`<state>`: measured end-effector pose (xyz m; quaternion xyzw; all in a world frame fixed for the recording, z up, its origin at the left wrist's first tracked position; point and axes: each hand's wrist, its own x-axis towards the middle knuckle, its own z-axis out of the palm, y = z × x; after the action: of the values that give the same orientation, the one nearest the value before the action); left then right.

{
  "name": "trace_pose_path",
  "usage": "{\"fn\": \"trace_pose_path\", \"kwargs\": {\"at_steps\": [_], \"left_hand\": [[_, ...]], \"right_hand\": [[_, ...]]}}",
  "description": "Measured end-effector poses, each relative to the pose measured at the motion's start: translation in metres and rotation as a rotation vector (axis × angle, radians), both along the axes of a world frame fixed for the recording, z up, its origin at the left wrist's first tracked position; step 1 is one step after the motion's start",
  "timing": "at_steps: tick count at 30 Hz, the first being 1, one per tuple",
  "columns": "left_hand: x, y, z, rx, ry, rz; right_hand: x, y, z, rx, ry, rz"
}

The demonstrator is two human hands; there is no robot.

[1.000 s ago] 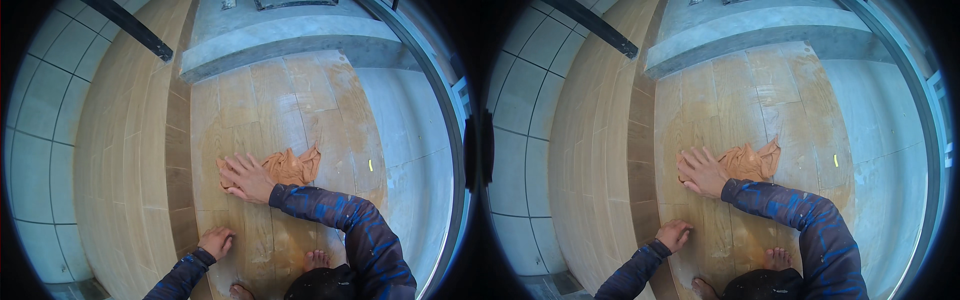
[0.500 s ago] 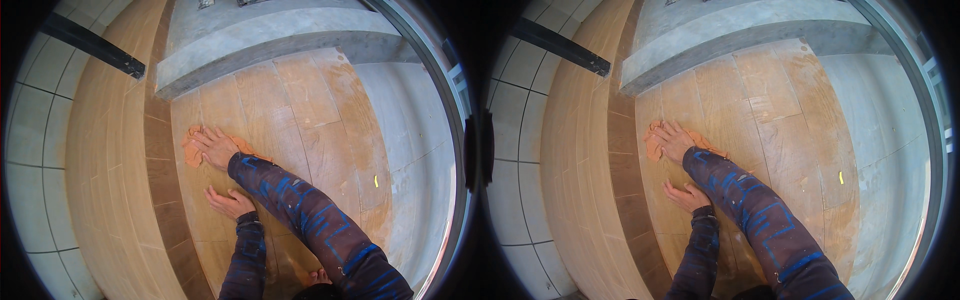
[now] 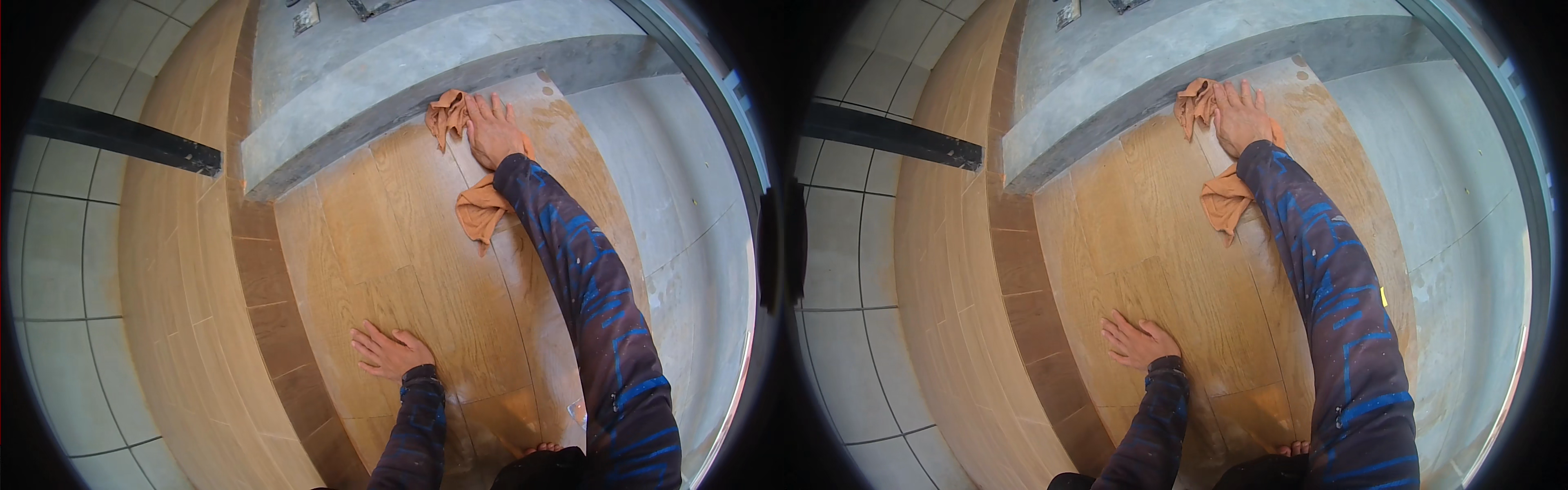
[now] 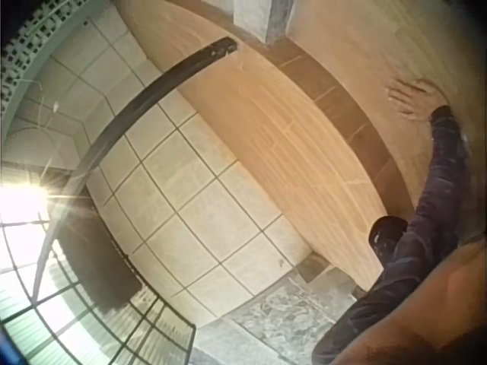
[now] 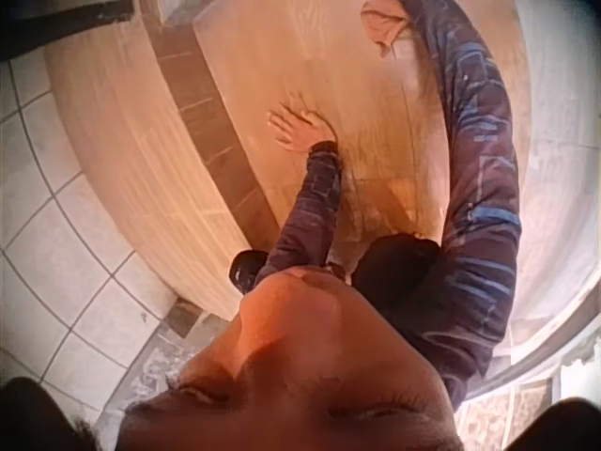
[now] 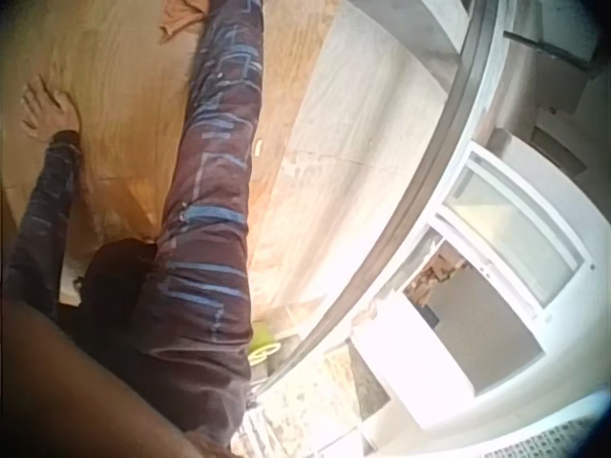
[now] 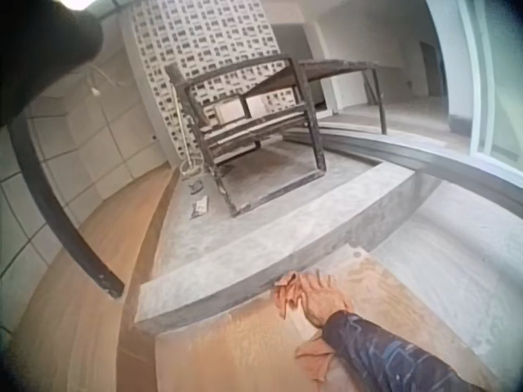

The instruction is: The person applies grout paste to tile joints using a scraper, removes the excess material, and wipes the tiled surface with a cloth before taking a bowl to a faucet.

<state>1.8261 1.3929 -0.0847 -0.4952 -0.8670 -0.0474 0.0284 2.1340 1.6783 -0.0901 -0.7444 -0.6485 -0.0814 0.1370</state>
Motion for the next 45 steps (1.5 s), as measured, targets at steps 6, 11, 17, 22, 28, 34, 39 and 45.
{"fn": "trace_pose_path", "kwargs": {"at_steps": [6,11,17,22,28,34,39,45], "left_hand": [[-0.011,-0.001,-0.014,0.056,0.06,0.046],[-0.004,-0.002,-0.014,0.023,0.066,0.053],[-0.015,0.0,-0.016,0.048,0.093,0.075],[-0.006,0.003,-0.018,0.044,0.113,0.088],[-0.008,0.003,-0.017,0.059,0.081,0.086],[-0.015,0.003,-0.013,0.088,0.117,0.102],[-0.004,0.001,-0.015,0.115,0.111,0.02],[-0.007,0.003,-0.006,0.113,0.061,0.014]], "right_hand": [[0.108,-0.022,-0.012,-0.051,0.0,-0.269],[0.153,-0.083,-0.004,-0.102,0.132,-0.509],[0.152,-0.228,0.004,-0.113,0.467,-0.604],[0.135,-0.308,0.041,0.378,0.696,-0.544],[0.063,-0.281,0.12,0.321,1.675,-0.246],[-0.015,-0.251,0.137,-0.371,0.691,0.035],[-0.063,-0.24,0.029,-0.29,0.09,0.602],[-0.099,-0.062,0.005,-0.011,0.139,0.434]]}}
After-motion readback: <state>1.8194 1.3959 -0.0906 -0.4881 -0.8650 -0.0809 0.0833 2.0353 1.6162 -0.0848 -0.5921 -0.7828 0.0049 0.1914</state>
